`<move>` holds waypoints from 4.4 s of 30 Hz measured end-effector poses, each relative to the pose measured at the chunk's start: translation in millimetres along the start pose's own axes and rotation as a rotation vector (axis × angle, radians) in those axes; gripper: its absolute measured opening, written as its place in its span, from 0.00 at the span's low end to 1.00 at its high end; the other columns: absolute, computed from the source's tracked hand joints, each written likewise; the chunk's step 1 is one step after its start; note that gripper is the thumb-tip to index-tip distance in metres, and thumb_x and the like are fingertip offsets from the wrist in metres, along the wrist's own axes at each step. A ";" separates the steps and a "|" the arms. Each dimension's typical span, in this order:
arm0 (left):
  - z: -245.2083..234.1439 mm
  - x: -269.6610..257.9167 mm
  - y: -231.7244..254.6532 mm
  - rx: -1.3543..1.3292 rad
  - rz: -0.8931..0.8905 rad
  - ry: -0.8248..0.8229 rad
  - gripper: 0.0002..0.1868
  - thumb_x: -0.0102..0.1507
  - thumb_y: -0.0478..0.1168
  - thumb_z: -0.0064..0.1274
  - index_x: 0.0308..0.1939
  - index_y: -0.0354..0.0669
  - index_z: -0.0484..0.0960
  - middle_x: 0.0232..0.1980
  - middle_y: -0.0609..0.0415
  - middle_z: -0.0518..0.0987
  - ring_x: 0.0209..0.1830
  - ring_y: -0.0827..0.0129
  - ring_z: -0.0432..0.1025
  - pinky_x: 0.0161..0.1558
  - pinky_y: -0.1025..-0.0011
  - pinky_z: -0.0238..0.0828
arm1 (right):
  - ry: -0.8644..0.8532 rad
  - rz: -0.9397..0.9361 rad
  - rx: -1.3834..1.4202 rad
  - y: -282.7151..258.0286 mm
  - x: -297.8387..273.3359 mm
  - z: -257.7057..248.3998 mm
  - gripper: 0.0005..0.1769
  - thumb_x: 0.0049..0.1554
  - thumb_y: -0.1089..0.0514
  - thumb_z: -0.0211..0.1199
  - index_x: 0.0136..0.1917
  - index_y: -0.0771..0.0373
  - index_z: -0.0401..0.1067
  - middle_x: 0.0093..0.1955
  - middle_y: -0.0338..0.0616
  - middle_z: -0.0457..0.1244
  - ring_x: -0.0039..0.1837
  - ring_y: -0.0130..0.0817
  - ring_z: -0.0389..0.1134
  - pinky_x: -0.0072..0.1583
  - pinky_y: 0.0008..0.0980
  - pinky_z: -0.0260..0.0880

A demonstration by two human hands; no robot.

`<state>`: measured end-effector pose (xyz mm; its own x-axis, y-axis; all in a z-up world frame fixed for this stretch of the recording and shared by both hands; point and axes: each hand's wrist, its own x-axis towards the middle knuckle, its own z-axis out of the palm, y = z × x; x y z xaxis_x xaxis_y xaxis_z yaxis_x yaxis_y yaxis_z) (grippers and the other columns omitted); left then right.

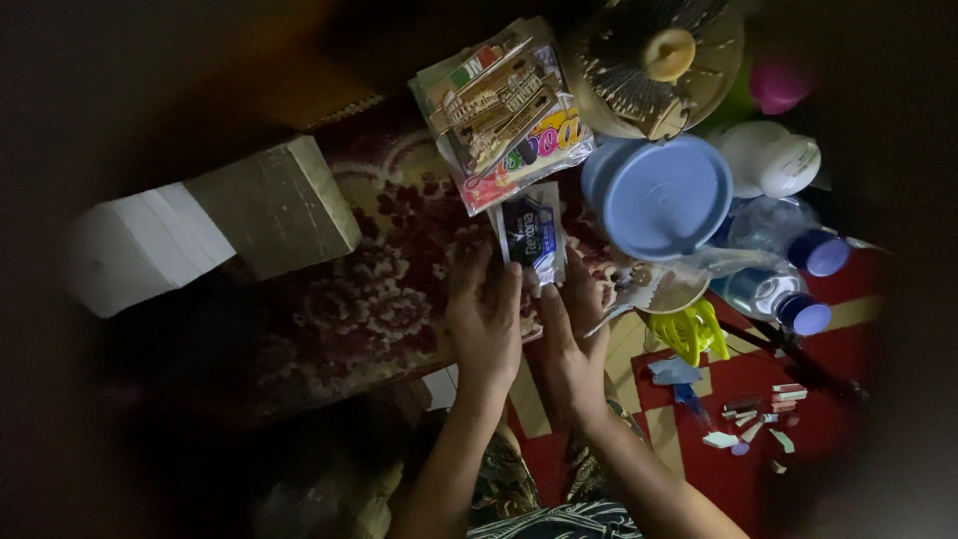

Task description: The recorder organizes various skincare and cosmetic products, moving them from a table to the floor and back.

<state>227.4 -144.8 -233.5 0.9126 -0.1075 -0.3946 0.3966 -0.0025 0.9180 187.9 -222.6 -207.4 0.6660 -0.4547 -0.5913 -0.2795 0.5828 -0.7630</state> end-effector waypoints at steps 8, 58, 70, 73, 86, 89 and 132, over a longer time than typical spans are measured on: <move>7.8 13.6 16.8 0.184 -0.075 0.031 0.22 0.72 0.39 0.50 0.67 0.29 0.74 0.53 0.47 0.75 0.40 0.73 0.73 0.41 0.74 0.74 | 0.037 -0.005 -0.191 -7.4 10.8 8.1 0.31 0.66 0.63 0.51 0.81 0.67 0.54 0.74 0.49 0.60 0.69 0.33 0.63 0.68 0.32 0.63; -43.0 -253.4 309.8 1.161 0.779 -0.139 0.33 0.73 0.48 0.36 0.76 0.29 0.55 0.77 0.28 0.56 0.76 0.37 0.53 0.70 0.54 0.55 | -0.032 -1.067 -1.462 -238.9 -290.9 -14.3 0.32 0.63 0.51 0.50 0.76 0.67 0.56 0.82 0.63 0.44 0.84 0.62 0.39 0.78 0.57 0.38; -16.2 -255.8 297.6 1.259 0.868 -0.225 0.35 0.70 0.50 0.40 0.76 0.32 0.57 0.76 0.35 0.60 0.75 0.44 0.57 0.69 0.52 0.56 | 0.067 -0.917 -1.412 -237.5 -309.7 -44.8 0.34 0.62 0.50 0.52 0.78 0.67 0.54 0.83 0.60 0.45 0.84 0.57 0.37 0.78 0.53 0.33; -12.8 -258.1 296.5 1.258 1.005 -0.288 0.34 0.71 0.49 0.39 0.75 0.30 0.57 0.76 0.34 0.60 0.76 0.44 0.57 0.70 0.53 0.57 | 0.138 -0.859 -1.390 -233.1 -327.6 -49.7 0.37 0.62 0.50 0.53 0.78 0.70 0.51 0.83 0.62 0.43 0.84 0.57 0.36 0.79 0.53 0.32; 15.5 -245.2 234.8 1.042 1.487 -0.805 0.35 0.69 0.51 0.38 0.75 0.33 0.61 0.78 0.37 0.59 0.79 0.46 0.55 0.71 0.49 0.55 | 0.731 -0.560 -1.260 -150.1 -421.7 -81.3 0.37 0.67 0.47 0.49 0.79 0.74 0.51 0.83 0.66 0.42 0.85 0.58 0.35 0.79 0.54 0.31; 24.5 -272.2 219.0 1.046 1.511 -0.890 0.35 0.69 0.52 0.38 0.75 0.34 0.61 0.79 0.39 0.59 0.79 0.48 0.55 0.71 0.49 0.56 | 0.829 -0.503 -1.262 -130.2 -446.7 -98.3 0.36 0.69 0.46 0.46 0.79 0.75 0.51 0.83 0.66 0.43 0.85 0.59 0.36 0.79 0.54 0.32; 273.4 -711.3 57.0 0.823 1.651 -1.955 0.34 0.72 0.44 0.37 0.76 0.24 0.52 0.80 0.29 0.50 0.83 0.42 0.42 0.76 0.50 0.42 | 1.658 0.177 -0.833 -7.3 -727.5 -413.6 0.37 0.65 0.44 0.45 0.78 0.71 0.51 0.78 0.68 0.48 0.81 0.64 0.43 0.77 0.62 0.39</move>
<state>-426.4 -340.2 110.5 -0.7862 -0.5940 0.1703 -0.5185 0.7841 0.3410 -580.7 -174.6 120.3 -0.5296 -0.8419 0.1034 -0.8269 0.4852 -0.2843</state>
